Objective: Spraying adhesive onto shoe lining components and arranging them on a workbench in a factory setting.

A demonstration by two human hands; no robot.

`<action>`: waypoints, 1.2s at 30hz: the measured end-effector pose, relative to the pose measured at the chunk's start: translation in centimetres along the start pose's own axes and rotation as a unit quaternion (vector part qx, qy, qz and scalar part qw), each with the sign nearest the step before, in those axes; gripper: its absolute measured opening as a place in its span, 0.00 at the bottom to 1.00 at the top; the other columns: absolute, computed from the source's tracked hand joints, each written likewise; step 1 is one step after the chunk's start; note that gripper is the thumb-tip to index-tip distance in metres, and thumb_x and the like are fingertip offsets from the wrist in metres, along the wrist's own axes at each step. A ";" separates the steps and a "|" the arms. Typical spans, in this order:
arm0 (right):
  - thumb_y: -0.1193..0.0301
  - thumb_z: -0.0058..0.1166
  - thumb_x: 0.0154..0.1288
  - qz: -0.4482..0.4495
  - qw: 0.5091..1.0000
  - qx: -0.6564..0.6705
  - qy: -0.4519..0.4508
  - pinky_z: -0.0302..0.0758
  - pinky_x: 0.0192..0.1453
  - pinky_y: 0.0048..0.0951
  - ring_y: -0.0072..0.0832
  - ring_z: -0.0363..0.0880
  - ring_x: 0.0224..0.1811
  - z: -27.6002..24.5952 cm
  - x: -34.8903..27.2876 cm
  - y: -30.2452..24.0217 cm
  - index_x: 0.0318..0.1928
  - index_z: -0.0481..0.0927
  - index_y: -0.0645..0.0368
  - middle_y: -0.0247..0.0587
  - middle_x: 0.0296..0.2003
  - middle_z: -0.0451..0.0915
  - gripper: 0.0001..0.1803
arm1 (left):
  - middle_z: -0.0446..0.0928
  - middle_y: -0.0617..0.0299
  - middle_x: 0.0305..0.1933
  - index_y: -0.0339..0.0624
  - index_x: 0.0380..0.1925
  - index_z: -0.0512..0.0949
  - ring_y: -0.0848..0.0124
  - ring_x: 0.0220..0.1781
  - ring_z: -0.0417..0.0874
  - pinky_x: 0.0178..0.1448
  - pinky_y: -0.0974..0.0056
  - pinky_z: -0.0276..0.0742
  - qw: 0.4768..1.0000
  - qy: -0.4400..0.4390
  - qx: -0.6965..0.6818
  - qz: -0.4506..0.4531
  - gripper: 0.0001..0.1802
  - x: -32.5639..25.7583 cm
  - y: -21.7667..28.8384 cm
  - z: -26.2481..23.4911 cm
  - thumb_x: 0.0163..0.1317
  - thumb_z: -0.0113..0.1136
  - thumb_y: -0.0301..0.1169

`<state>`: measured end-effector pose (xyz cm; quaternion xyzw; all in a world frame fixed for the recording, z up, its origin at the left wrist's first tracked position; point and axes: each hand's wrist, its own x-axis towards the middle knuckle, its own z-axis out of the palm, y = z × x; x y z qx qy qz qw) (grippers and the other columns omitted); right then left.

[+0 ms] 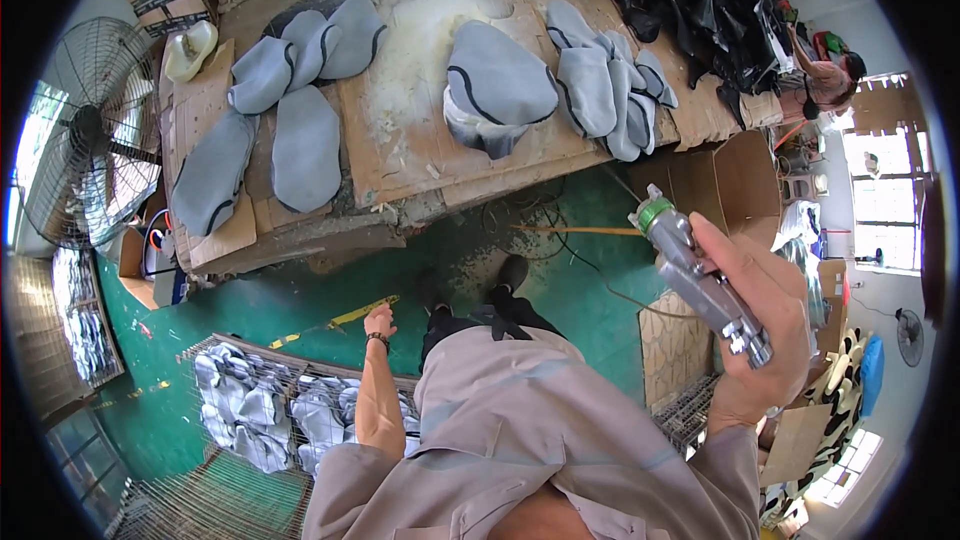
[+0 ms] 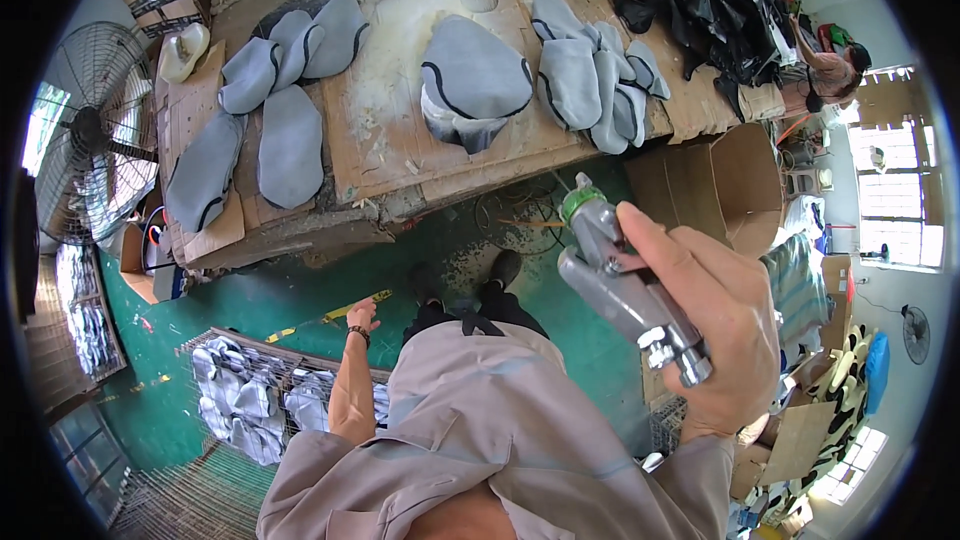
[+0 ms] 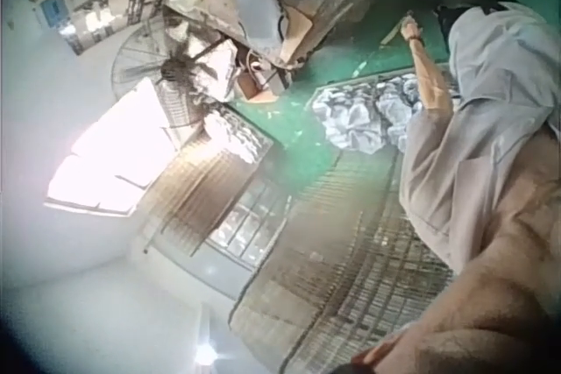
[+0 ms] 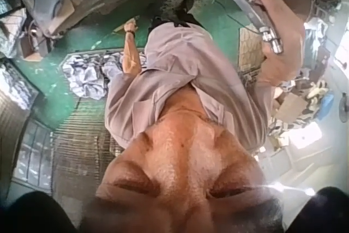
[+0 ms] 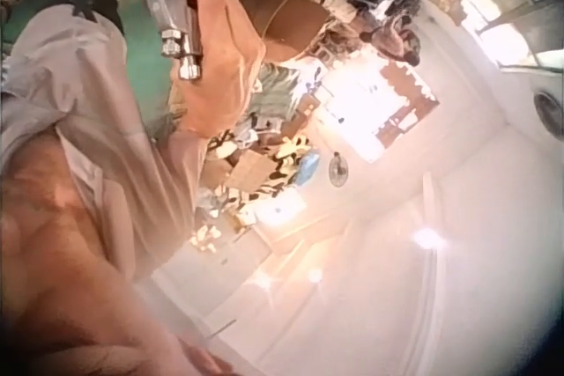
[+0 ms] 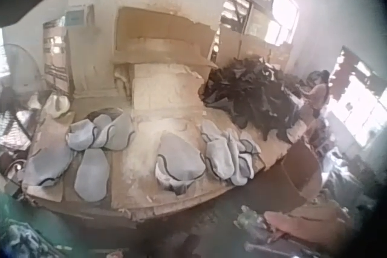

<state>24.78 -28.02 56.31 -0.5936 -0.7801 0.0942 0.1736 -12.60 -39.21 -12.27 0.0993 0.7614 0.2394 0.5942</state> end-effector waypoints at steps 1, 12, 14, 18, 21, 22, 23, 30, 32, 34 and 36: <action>0.80 0.55 0.45 0.009 1.000 0.001 -0.006 0.78 0.38 0.35 0.45 0.83 0.32 0.2 -0.1 -0.9 0.63 0.81 0.68 0.51 0.35 0.83 0.38 | 0.85 0.64 0.45 0.48 0.53 0.86 0.70 0.40 0.83 0.46 0.53 0.86 1.000 -0.006 -0.016 -0.019 0.22 0.1 -0.7 -0.4 0.62 0.52 0.21; 0.75 0.68 0.50 -0.085 0.995 -0.041 -0.025 0.78 0.31 0.36 0.39 0.84 0.29 0.7 -2.7 -5.8 0.62 0.80 0.73 0.49 0.32 0.83 0.35 | 0.85 0.62 0.42 0.45 0.54 0.85 0.68 0.39 0.82 0.50 0.45 0.85 0.997 -0.025 -0.044 -0.067 0.21 0.1 -4.6 -1.8 0.61 0.56 0.20; 0.75 0.66 0.51 -0.105 0.986 -0.067 -0.106 0.77 0.29 0.36 0.39 0.83 0.28 -0.1 -3.6 -6.1 0.63 0.79 0.73 0.47 0.31 0.82 0.35 | 0.85 0.65 0.37 0.49 0.50 0.88 0.70 0.37 0.83 0.42 0.51 0.87 0.997 -0.010 -0.013 -0.075 0.19 0.4 -4.4 -1.5 0.62 0.57 0.24; 0.75 0.64 0.52 -0.091 0.989 -0.067 -0.094 0.73 0.25 0.36 0.37 0.81 0.27 -0.6 -5.8 -5.9 0.63 0.79 0.72 0.44 0.31 0.81 0.35 | 0.84 0.66 0.37 0.49 0.51 0.88 0.70 0.37 0.83 0.41 0.53 0.87 0.997 -0.021 0.018 -0.068 0.19 0.7 -3.2 -0.8 0.62 0.56 0.23; 0.74 0.65 0.51 -0.081 0.988 -0.069 -0.113 0.71 0.24 0.35 0.36 0.80 0.26 -1.1 -7.2 -4.7 0.64 0.78 0.72 0.42 0.30 0.80 0.36 | 0.85 0.64 0.43 0.46 0.53 0.86 0.71 0.40 0.82 0.46 0.53 0.86 0.998 -0.025 0.038 -0.044 0.18 0.6 -1.1 0.5 0.63 0.59 0.23; 0.74 0.65 0.51 -0.079 0.988 -0.067 -0.111 0.71 0.24 0.35 0.36 0.80 0.26 -1.2 -7.6 -4.2 0.64 0.78 0.72 0.42 0.30 0.80 0.36 | 0.85 0.64 0.43 0.46 0.53 0.86 0.71 0.40 0.82 0.46 0.53 0.86 0.999 -0.034 0.030 -0.028 0.18 0.5 -0.2 1.2 0.63 0.59 0.23; 0.74 0.65 0.51 -0.068 0.989 -0.058 -0.116 0.71 0.24 0.35 0.36 0.79 0.26 -1.4 -7.9 -3.6 0.65 0.77 0.72 0.42 0.30 0.80 0.37 | 0.86 0.64 0.43 0.47 0.52 0.87 0.72 0.40 0.83 0.43 0.56 0.86 0.999 -0.038 0.005 0.008 0.19 0.4 0.7 1.8 0.64 0.58 0.23; 0.74 0.65 0.49 -0.044 0.993 0.007 -0.107 0.75 0.28 0.38 0.38 0.80 0.28 -2.7 -10.4 2.4 0.66 0.76 0.72 0.44 0.32 0.81 0.39 | 0.86 0.66 0.50 0.48 0.54 0.86 0.73 0.50 0.85 0.47 0.62 0.85 0.980 -0.034 -0.090 0.172 0.17 -1.7 11.8 8.0 0.67 0.61 0.22; 0.74 0.66 0.48 -0.037 0.995 0.010 -0.088 0.76 0.29 0.39 0.39 0.81 0.29 -3.3 -11.0 4.5 0.67 0.75 0.72 0.45 0.33 0.81 0.41 | 0.86 0.66 0.50 0.48 0.53 0.86 0.74 0.50 0.84 0.47 0.63 0.85 0.965 -0.052 -0.117 0.231 0.15 -3.2 16.1 10.1 0.68 0.63 0.24; 0.74 0.66 0.48 -0.025 0.997 0.015 -0.078 0.77 0.31 0.39 0.41 0.82 0.30 -4.0 -11.6 6.8 0.68 0.75 0.72 0.46 0.34 0.82 0.42 | 0.86 0.67 0.51 0.48 0.53 0.86 0.76 0.52 0.84 0.48 0.64 0.84 0.939 -0.070 -0.127 0.312 0.13 -4.5 20.8 12.3 0.69 0.66 0.27; 0.73 0.68 0.46 -0.021 0.997 0.020 -0.070 0.78 0.32 0.39 0.42 0.82 0.31 -4.4 -12.2 9.0 0.68 0.74 0.71 0.46 0.35 0.82 0.44 | 0.86 0.66 0.54 0.48 0.56 0.86 0.76 0.52 0.84 0.50 0.64 0.84 0.913 -0.070 -0.075 0.394 0.15 -5.6 25.9 14.5 0.69 0.66 0.27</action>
